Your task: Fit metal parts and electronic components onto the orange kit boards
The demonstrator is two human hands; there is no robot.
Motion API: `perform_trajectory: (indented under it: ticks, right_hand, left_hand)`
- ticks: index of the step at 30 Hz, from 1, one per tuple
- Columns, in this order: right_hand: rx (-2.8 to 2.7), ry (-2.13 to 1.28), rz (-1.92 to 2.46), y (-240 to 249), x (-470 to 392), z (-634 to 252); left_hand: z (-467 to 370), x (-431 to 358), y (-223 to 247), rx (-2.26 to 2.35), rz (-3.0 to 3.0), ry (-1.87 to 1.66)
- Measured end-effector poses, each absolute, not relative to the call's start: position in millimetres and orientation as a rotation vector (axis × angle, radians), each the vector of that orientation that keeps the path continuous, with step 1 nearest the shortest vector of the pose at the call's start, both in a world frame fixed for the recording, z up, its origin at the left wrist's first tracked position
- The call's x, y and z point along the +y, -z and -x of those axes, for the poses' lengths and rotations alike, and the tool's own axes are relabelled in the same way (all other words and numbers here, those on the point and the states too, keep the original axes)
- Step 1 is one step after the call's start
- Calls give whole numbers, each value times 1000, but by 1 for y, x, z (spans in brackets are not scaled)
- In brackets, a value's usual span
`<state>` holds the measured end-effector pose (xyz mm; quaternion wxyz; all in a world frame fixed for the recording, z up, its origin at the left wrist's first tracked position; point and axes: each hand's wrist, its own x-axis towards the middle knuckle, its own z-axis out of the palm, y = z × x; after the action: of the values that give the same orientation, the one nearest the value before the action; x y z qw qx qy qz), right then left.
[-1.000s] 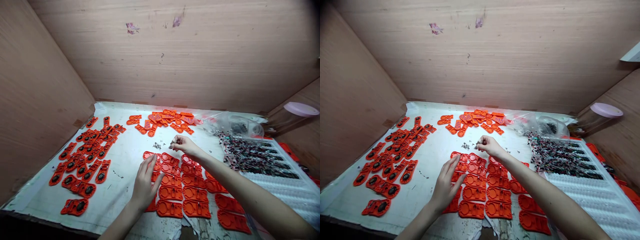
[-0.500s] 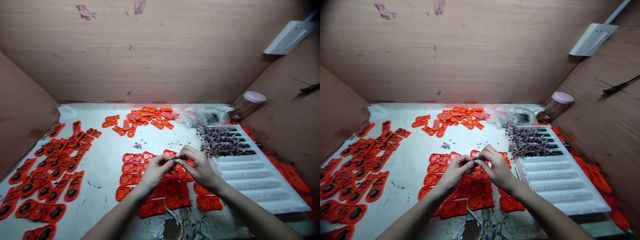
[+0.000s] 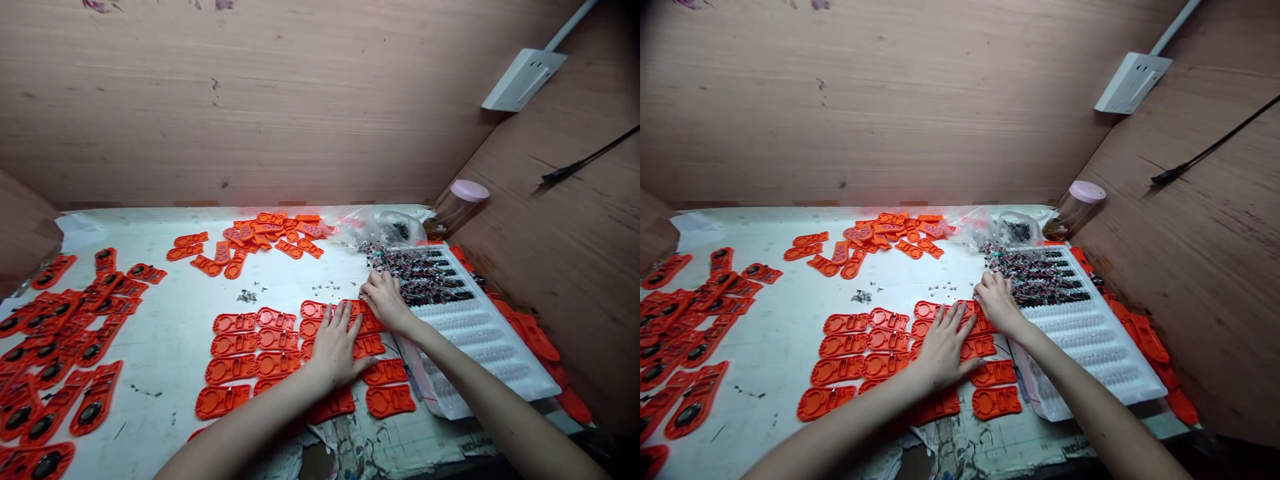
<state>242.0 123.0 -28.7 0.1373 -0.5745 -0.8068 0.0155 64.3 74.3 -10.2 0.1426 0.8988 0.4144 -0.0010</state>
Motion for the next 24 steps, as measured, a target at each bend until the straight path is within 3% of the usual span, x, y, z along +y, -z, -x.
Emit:
perform_trajectory:
  ticks: [24]
  right_hand:
    - [-2467, 43, 1527, 37, 119, -233]
  left_hand:
    - [-52, 76, 19, 1179, -2605, -35]
